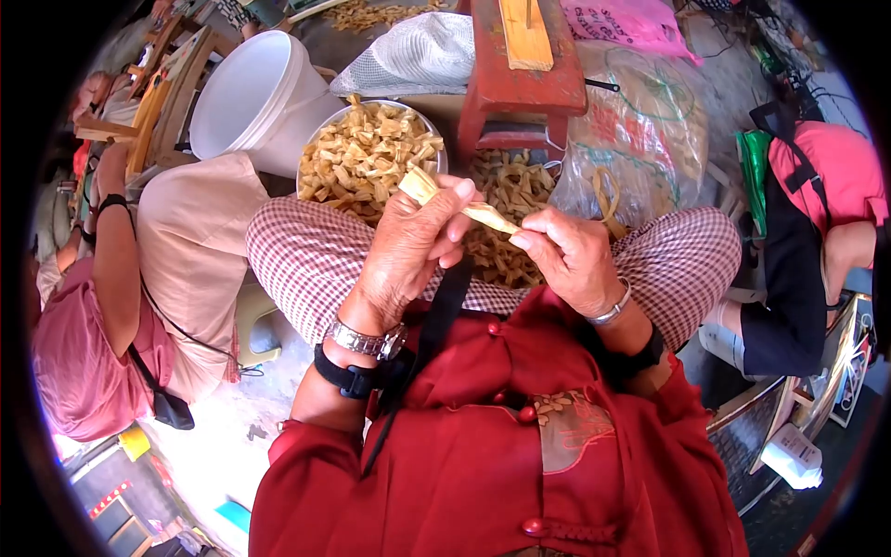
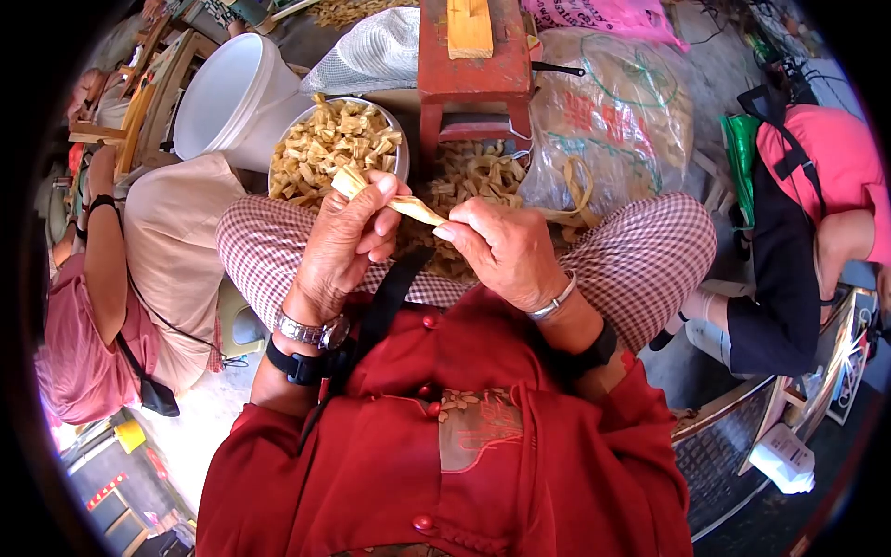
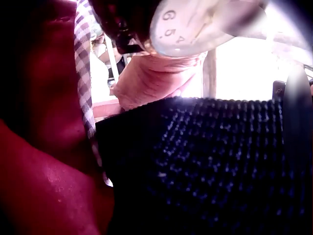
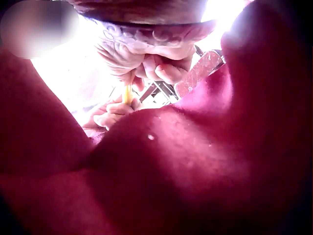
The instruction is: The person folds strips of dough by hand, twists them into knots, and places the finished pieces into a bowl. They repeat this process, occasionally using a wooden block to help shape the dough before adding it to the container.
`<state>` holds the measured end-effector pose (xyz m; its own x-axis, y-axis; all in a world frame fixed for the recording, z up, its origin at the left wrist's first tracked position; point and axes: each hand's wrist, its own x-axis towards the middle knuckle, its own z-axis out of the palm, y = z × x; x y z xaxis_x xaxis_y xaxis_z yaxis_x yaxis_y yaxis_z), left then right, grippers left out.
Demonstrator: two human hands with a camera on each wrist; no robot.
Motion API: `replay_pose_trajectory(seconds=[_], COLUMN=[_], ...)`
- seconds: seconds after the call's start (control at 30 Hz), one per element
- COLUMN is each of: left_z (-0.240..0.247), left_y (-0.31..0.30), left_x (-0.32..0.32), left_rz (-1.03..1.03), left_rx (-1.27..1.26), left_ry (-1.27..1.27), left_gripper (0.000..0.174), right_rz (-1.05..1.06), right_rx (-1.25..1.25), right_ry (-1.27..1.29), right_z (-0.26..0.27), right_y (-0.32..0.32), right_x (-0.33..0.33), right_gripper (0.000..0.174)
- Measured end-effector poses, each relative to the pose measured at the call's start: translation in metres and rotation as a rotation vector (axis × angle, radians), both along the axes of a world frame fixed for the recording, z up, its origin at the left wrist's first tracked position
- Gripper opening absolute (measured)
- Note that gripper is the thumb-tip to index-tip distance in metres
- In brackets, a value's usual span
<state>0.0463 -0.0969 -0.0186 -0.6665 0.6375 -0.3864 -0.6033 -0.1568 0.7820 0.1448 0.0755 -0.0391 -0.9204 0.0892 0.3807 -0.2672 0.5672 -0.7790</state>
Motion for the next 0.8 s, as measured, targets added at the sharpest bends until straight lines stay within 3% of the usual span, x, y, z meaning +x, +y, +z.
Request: replay_pose_trajectory(seconds=[0.33,0.6,0.67,0.7,0.73,0.8], left_z=[0.017,0.03,0.029,0.027,0.033,0.039], left_y=[-0.022,-0.026,-0.025,-0.033,-0.038,-0.046], left_x=[-0.006,-0.001,-0.002,-0.011,-0.015,-0.027], left_rz=[0.196,0.156,0.072,-0.135,-0.27,-0.484], left_rx=[0.165,0.211,0.327,0.411,0.45,0.526], left_ry=[-0.009,0.114,0.212,0.256,0.278,0.329], left_gripper=[0.011,0.011,0.012,0.017,0.034,0.05], right_rz=[0.079,0.083,0.069,0.07,0.061,0.046], right_rx=[-0.008,0.18,0.262,0.326,0.386,0.506], right_ry=[0.116,0.192,0.229,0.236,0.268,0.33], right_z=[0.022,0.04,0.049,0.056,0.065,0.08], right_y=[0.001,0.021,0.034,0.04,0.045,0.054], right_x=[0.004,0.008,0.005,0.003,0.001,-0.002], right_gripper=[0.011,0.015,0.017,0.017,0.017,0.017])
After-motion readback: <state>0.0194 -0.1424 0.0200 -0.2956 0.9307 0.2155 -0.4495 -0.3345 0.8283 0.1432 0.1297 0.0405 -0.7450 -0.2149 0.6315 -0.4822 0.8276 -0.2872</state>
